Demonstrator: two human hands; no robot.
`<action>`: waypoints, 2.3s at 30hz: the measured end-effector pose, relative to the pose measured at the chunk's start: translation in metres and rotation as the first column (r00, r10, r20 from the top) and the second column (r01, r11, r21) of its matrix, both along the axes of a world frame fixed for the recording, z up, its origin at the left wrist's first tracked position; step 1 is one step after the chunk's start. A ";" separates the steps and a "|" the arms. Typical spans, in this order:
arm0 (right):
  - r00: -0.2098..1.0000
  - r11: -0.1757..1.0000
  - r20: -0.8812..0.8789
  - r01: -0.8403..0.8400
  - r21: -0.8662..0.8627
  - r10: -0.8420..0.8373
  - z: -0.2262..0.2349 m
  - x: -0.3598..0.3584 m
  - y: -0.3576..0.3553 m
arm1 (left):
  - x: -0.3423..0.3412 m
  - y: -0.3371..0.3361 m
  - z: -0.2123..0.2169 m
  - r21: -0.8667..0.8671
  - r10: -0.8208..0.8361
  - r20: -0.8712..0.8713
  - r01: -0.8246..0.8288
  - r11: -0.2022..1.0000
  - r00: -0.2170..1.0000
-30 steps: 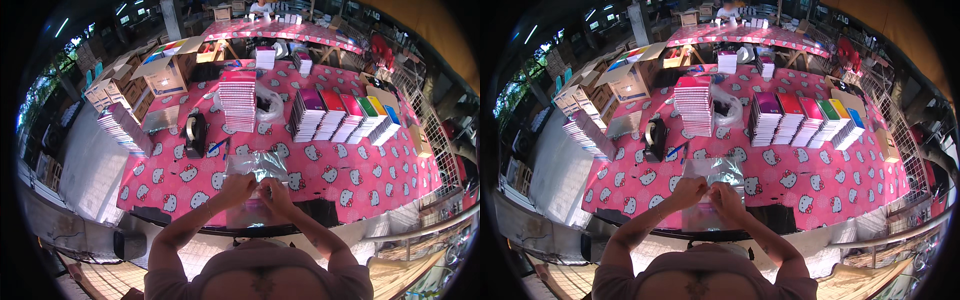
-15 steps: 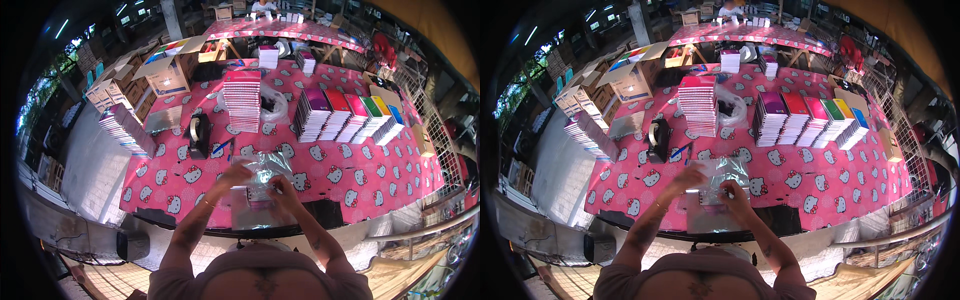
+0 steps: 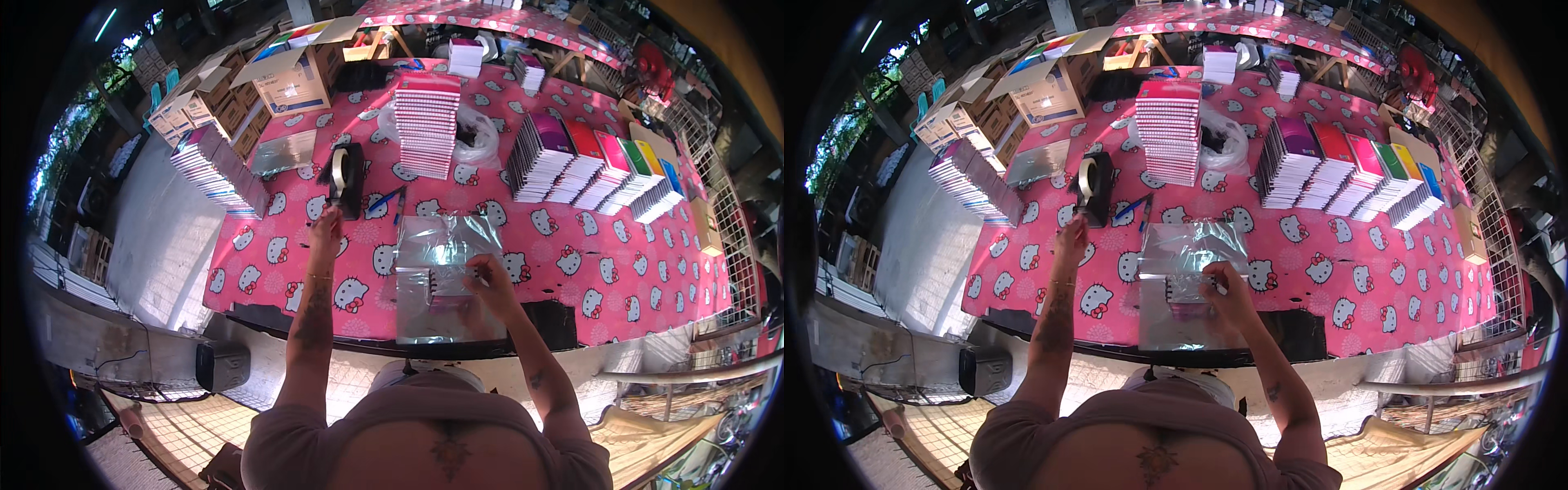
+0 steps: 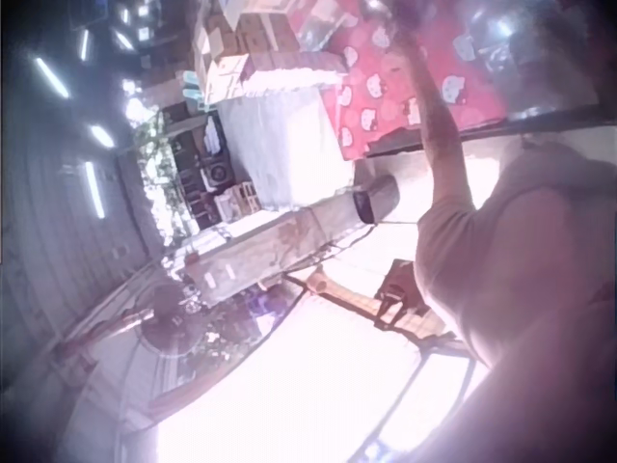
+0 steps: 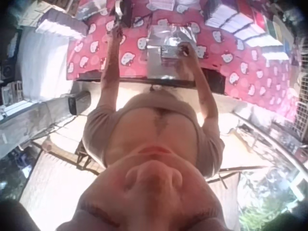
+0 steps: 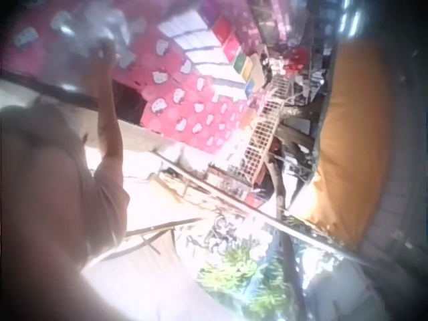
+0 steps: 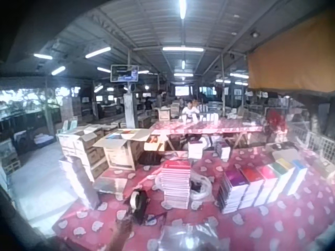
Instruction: The person picks up notebooks from stacks on a table, places them into plastic sleeves, and applies tape to seal the packaging.
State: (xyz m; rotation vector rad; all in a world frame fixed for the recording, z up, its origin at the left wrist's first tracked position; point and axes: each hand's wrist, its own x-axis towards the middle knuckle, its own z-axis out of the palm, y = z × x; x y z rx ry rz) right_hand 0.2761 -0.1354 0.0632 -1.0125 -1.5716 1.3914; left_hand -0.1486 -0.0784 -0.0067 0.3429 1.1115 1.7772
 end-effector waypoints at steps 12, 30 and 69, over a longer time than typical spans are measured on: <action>0.997 0.998 -0.071 0.024 0.060 -0.020 -0.011 -0.009 0.005 | 0.160 -0.016 0.192 -0.454 -0.283 -0.889 0.770 0.448 -0.360; 0.984 0.990 -0.173 0.019 -0.140 -0.044 0.011 -0.008 -0.008 | 0.223 -0.085 0.124 -0.201 0.057 -0.868 0.453 0.868 -0.494; 0.973 0.994 -0.211 -0.083 0.065 0.095 -0.018 0.022 0.001 | 0.225 -0.095 0.097 0.008 -0.389 -0.630 0.506 0.863 0.673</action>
